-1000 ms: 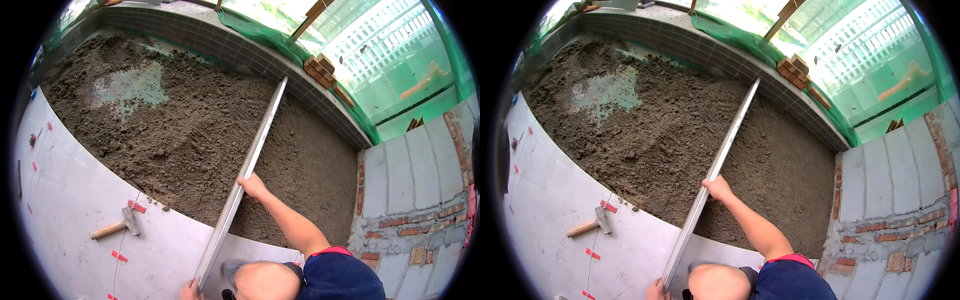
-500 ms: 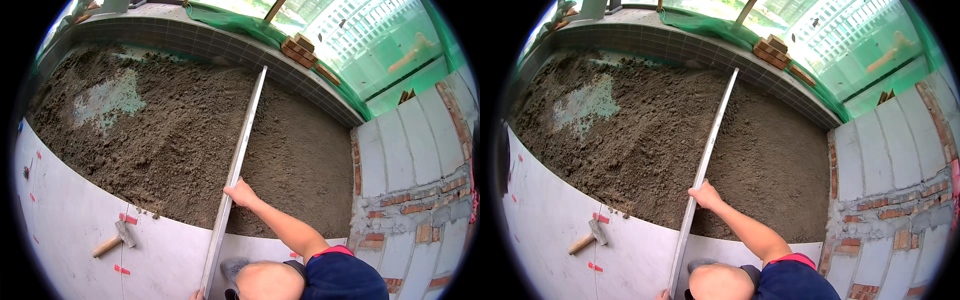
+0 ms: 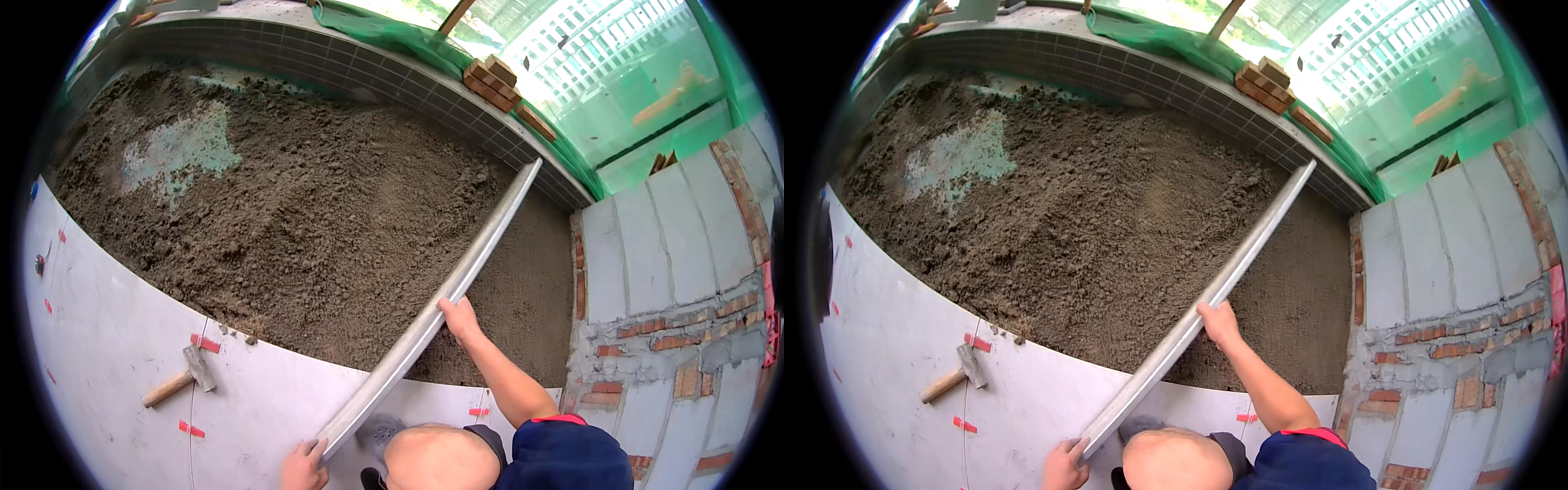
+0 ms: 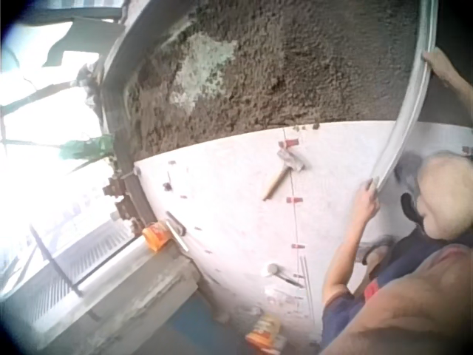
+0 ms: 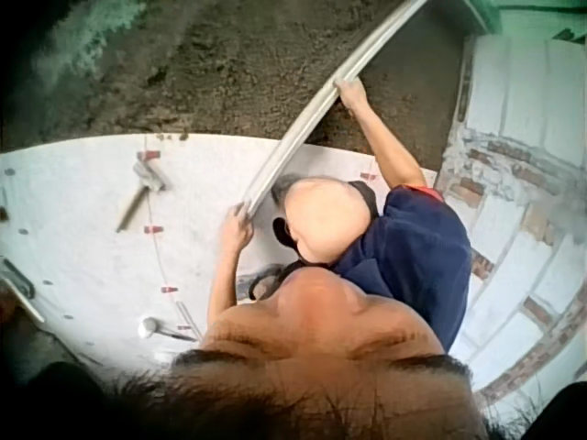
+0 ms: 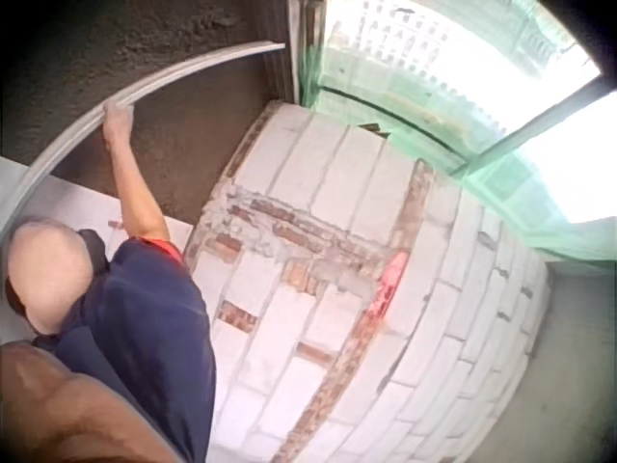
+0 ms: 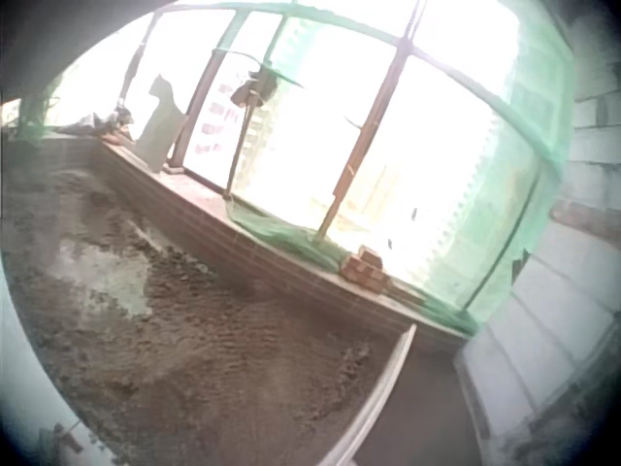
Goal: The person spreads mortar on a floor with a notched trowel, wipes tiles with a cloth, and uses a metal straightedge to check the alignment and level of the tiles.
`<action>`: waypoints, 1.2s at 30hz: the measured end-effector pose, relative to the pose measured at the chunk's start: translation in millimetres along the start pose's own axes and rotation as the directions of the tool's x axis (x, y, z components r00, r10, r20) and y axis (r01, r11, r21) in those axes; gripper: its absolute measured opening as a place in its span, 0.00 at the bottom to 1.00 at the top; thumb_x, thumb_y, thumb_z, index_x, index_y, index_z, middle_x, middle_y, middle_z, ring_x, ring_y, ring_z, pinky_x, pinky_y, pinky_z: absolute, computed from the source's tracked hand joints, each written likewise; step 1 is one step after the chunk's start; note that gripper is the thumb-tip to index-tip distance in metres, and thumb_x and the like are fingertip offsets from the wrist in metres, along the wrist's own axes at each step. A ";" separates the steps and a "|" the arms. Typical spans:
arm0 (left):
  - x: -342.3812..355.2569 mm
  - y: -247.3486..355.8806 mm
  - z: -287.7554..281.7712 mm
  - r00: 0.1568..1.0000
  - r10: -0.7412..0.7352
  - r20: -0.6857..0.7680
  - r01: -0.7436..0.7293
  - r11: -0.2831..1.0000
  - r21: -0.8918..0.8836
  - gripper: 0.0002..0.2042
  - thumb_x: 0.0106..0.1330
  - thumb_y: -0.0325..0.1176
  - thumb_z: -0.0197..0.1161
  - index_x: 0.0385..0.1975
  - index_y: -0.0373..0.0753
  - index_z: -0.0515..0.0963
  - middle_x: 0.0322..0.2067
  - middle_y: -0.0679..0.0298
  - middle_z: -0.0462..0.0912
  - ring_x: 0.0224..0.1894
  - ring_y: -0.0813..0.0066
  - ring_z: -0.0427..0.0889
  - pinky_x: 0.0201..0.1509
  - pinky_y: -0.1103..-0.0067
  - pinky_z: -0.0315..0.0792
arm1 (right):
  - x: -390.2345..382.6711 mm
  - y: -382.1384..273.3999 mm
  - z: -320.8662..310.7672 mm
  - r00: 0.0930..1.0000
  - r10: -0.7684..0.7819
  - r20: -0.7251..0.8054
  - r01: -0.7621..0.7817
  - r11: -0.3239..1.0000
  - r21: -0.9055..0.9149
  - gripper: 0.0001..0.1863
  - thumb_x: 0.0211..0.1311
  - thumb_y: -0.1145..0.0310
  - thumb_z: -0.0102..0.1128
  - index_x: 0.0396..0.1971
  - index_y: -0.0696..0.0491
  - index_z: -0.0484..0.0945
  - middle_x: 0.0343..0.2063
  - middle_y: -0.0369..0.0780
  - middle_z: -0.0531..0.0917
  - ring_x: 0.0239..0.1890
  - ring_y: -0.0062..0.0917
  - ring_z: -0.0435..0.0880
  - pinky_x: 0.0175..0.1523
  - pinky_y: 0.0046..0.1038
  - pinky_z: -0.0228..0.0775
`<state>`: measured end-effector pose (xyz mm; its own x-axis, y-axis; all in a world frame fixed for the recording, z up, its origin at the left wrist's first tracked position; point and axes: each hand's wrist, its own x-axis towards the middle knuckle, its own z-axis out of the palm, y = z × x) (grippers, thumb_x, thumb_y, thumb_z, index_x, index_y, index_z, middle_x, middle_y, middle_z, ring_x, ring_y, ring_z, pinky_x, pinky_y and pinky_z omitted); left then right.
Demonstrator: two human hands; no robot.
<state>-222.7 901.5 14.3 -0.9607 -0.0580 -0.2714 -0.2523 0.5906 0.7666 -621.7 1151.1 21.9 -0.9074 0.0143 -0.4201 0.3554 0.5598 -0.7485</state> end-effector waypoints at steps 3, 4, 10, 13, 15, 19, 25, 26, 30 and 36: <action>25.7 6.2 5.7 0.998 0.029 0.063 -0.031 0.999 0.032 0.28 0.51 0.23 0.55 0.57 0.40 0.73 0.49 0.46 0.76 0.48 0.47 0.76 0.51 0.63 0.73 | 6.9 16.3 -20.7 0.995 0.079 -0.055 -0.080 0.997 -0.013 0.17 0.53 0.63 0.56 0.35 0.63 0.75 0.28 0.44 0.81 0.24 0.29 0.80 0.25 0.31 0.74; 34.4 6.8 10.1 0.997 0.052 0.059 -0.054 0.998 0.033 0.28 0.46 0.24 0.58 0.54 0.38 0.74 0.47 0.48 0.77 0.48 0.47 0.76 0.53 0.63 0.72 | 17.2 27.0 -27.0 0.997 0.055 -0.060 -0.055 0.998 0.003 0.17 0.53 0.63 0.56 0.34 0.63 0.75 0.27 0.44 0.81 0.23 0.29 0.80 0.23 0.31 0.73; 55.5 20.7 -2.7 1.000 0.029 0.001 -0.029 0.999 -0.012 0.28 0.39 0.24 0.61 0.49 0.35 0.77 0.43 0.53 0.79 0.44 0.51 0.77 0.51 0.63 0.73 | 65.2 37.2 -11.5 0.999 -0.034 -0.022 0.034 0.999 -0.015 0.17 0.51 0.61 0.56 0.29 0.62 0.76 0.27 0.44 0.80 0.27 0.29 0.80 0.31 0.32 0.73; 35.6 3.2 0.8 0.996 0.004 -0.087 -0.004 1.000 -0.002 0.28 0.42 0.23 0.59 0.51 0.37 0.75 0.45 0.50 0.78 0.47 0.50 0.77 0.50 0.64 0.73 | 53.7 -10.8 31.7 0.995 -0.082 0.053 0.079 0.995 0.058 0.19 0.51 0.61 0.58 0.34 0.63 0.74 0.26 0.44 0.80 0.25 0.29 0.80 0.29 0.32 0.73; 22.0 -7.7 4.1 0.993 -0.046 -0.109 0.037 0.995 -0.089 0.28 0.50 0.22 0.55 0.57 0.39 0.73 0.50 0.45 0.75 0.50 0.46 0.75 0.53 0.64 0.72 | 56.0 -12.4 42.6 0.994 -0.076 0.083 0.075 0.997 0.015 0.18 0.51 0.61 0.57 0.34 0.62 0.73 0.27 0.42 0.79 0.27 0.27 0.79 0.28 0.31 0.71; -0.9 -18.5 1.0 0.980 -0.134 -0.147 0.122 0.988 -0.091 0.29 0.50 0.21 0.55 0.57 0.38 0.72 0.51 0.44 0.74 0.52 0.45 0.73 0.56 0.64 0.70 | 42.1 -42.6 76.3 0.962 -0.045 0.270 0.038 0.999 0.031 0.19 0.52 0.61 0.55 0.37 0.62 0.72 0.30 0.44 0.80 0.26 0.28 0.80 0.22 0.29 0.73; -38.3 -18.5 -4.0 0.939 -0.259 -0.225 0.221 0.959 -0.178 0.28 0.49 0.21 0.55 0.56 0.35 0.72 0.50 0.41 0.74 0.51 0.42 0.73 0.56 0.62 0.69 | 31.4 -79.1 167.2 0.908 -0.217 0.359 0.274 0.955 -0.116 0.28 0.53 0.60 0.57 0.46 0.69 0.68 0.35 0.54 0.81 0.33 0.38 0.84 0.37 0.33 0.79; -45.9 -21.1 -4.5 0.935 -0.251 -0.251 0.210 0.961 -0.181 0.28 0.49 0.21 0.55 0.56 0.35 0.73 0.50 0.41 0.74 0.50 0.41 0.73 0.56 0.61 0.69 | 29.7 -80.4 182.2 0.886 -0.313 0.341 0.378 0.915 -0.142 0.30 0.52 0.58 0.57 0.47 0.69 0.68 0.37 0.55 0.81 0.36 0.40 0.84 0.42 0.35 0.78; -59.9 -21.8 -6.9 0.925 -0.288 -0.247 0.248 0.952 -0.181 0.27 0.50 0.22 0.55 0.56 0.35 0.73 0.49 0.42 0.75 0.49 0.41 0.74 0.55 0.60 0.69 | 13.1 -80.4 187.6 0.912 -0.172 0.371 0.248 0.955 -0.166 0.30 0.51 0.56 0.58 0.47 0.67 0.69 0.38 0.55 0.81 0.40 0.42 0.84 0.49 0.36 0.75; -22.5 -3.9 0.6 0.981 -0.185 -0.058 0.179 0.980 -0.090 0.27 0.50 0.23 0.55 0.56 0.36 0.72 0.48 0.40 0.76 0.47 0.41 0.75 0.54 0.59 0.71 | 32.9 -50.5 106.4 0.970 -0.001 0.242 0.019 0.997 -0.072 0.20 0.51 0.61 0.58 0.37 0.63 0.72 0.29 0.45 0.81 0.26 0.32 0.84 0.22 0.32 0.76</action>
<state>-200.0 901.0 17.0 -0.9026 -0.2132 -0.3740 -0.4298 0.4957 0.7546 -645.7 1035.2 -8.7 -0.8264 -0.1875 -0.5310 0.3209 0.6180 -0.7177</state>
